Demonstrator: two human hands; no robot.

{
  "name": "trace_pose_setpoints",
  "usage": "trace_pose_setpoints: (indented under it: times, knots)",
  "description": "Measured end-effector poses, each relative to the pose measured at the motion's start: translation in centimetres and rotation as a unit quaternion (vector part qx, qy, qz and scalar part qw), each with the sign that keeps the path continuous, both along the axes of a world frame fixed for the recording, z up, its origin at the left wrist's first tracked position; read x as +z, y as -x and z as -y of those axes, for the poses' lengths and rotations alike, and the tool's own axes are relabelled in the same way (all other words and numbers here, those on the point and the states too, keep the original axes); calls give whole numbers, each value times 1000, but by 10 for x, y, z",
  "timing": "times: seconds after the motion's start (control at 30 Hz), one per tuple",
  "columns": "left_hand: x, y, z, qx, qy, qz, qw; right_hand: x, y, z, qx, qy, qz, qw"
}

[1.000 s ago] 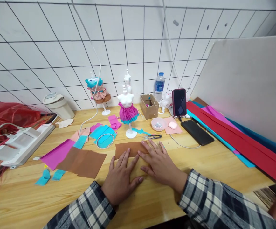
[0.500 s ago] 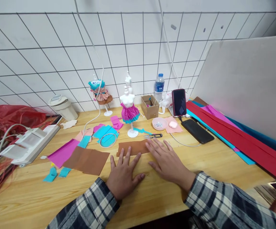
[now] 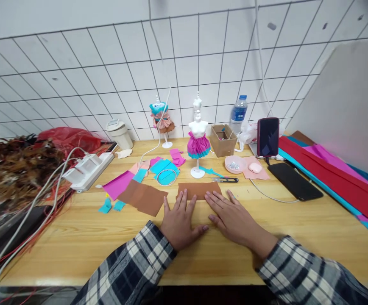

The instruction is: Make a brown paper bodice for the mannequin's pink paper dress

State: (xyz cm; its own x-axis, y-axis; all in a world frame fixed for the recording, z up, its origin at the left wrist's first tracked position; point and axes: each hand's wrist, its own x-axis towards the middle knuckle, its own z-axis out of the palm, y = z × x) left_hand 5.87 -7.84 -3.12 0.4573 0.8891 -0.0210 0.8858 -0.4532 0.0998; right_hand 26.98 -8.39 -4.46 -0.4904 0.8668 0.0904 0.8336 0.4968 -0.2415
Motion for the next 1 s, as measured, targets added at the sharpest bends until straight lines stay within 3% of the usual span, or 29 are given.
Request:
trace_pose_setpoints:
  times: [0.2, 0.43, 0.53, 0.67, 0.77, 0.83, 0.9, 1.0]
  knots:
    - [-2, 14, 3, 68, -33, -18, 997, -8, -2, 0, 0, -20, 15, 1000]
    - [-11, 25, 3, 99, -94, -37, 990, -17, -5, 2, 2, -37, 25, 999]
    - [3, 39, -5, 154, -126, -50, 979, -11, -8, 4, -3, -63, 17, 998]
    - [42, 64, -33, 188, -138, -46, 971, 11, -11, -12, -5, -103, -24, 994]
    - [65, 66, -59, 135, -113, 15, 984, 24, -4, -37, 1, -84, -69, 994]
    - [67, 55, -72, 55, -69, 89, 992, 25, 4, -51, -16, -71, -81, 994]
    - [58, 41, -78, -23, -40, 151, 987, 21, 11, -59, -32, -66, -90, 993]
    - [35, 24, -77, -101, -14, 171, 980, 13, 14, -58, -33, -52, -85, 994]
